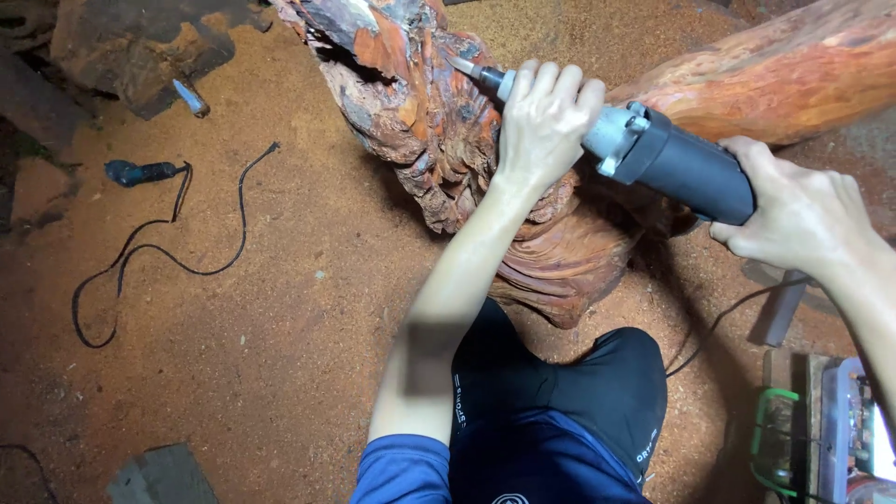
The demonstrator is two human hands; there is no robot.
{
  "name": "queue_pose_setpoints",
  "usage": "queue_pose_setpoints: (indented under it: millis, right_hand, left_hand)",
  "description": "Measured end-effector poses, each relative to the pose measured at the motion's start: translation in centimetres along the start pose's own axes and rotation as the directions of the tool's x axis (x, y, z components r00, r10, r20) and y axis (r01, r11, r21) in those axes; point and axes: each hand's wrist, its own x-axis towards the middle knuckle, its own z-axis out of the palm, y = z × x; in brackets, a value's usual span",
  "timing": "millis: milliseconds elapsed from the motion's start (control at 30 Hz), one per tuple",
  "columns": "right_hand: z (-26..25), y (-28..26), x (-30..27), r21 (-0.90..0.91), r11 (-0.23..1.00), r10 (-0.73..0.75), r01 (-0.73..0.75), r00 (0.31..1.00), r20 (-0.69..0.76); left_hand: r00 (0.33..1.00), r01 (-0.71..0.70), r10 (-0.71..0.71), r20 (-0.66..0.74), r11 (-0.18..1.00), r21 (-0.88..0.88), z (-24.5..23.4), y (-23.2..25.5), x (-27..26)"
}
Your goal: Carving and shaping a large piece of wood using a power carving tool.
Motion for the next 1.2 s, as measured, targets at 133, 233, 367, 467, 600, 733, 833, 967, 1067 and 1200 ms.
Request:
queue_pose_setpoints:
  millis: [133, 233, 367, 467, 600, 733, 833, 967, 1067, 1200]
  right_hand:
    - [0.2, 0.6, 0.4, -0.037, 0.999, -0.014, 0.014, 1.0, -0.018]
    - [0.6, 1.1, 0.7, -0.041, 0.999, -0.003, 0.003, 1.0, 0.001]
    - [1.3, 1.9, 1.1, -0.083, 0.995, -0.061, 0.056, 0.997, -0.056]
    - [1.5, 2.1, 1.2, -0.106, 0.993, -0.065, 0.058, 0.996, -0.064]
    - [1.9, 2.7, 1.3, -0.129, 0.99, -0.071, 0.059, 0.994, -0.086]
    - [2.3, 3.1, 1.4, -0.158, 0.985, -0.095, 0.076, 0.989, -0.115]
    - [2.3, 3.3, 1.5, -0.184, 0.98, -0.09, 0.069, 0.99, -0.108]
    - [1.9, 3.3, 1.4, -0.173, 0.982, -0.093, 0.077, 0.992, -0.086]
    - [2.0, 3.6, 1.6, -0.187, 0.979, -0.092, 0.078, 0.994, -0.067]
    - [3.1, 5.0, 1.6, -0.299, 0.95, -0.153, 0.091, 0.97, -0.19]
  left_hand:
    - [1.0, 0.006, -0.006, 0.006, 1.0, 0.021, 0.2, 0.1, -0.2]
    - [1.0, -0.017, 0.017, -0.021, 0.999, 0.042, -0.3, 0.2, 0.0]
    - [0.999, -0.026, 0.028, -0.033, 0.998, 0.063, -0.5, 0.2, -0.1]
    - [0.999, -0.029, 0.031, -0.033, 0.996, 0.083, -0.5, 0.3, -0.3]
    - [0.998, -0.038, 0.043, -0.047, 0.993, 0.112, -0.7, 0.5, -0.3]
    - [0.997, -0.048, 0.054, -0.061, 0.993, 0.106, -0.8, 0.6, -0.3]
    - [0.997, -0.058, 0.064, -0.044, 0.992, 0.109, -0.9, 0.7, -0.3]
    - [0.997, -0.066, 0.07, -0.041, 0.992, 0.107, -0.7, 0.8, -0.5]
    - [0.996, -0.071, 0.076, -0.046, 0.991, 0.114, -0.7, 1.0, -0.7]
    - [0.994, -0.079, 0.09, -0.07, 0.987, 0.14, -0.9, 1.1, -0.6]
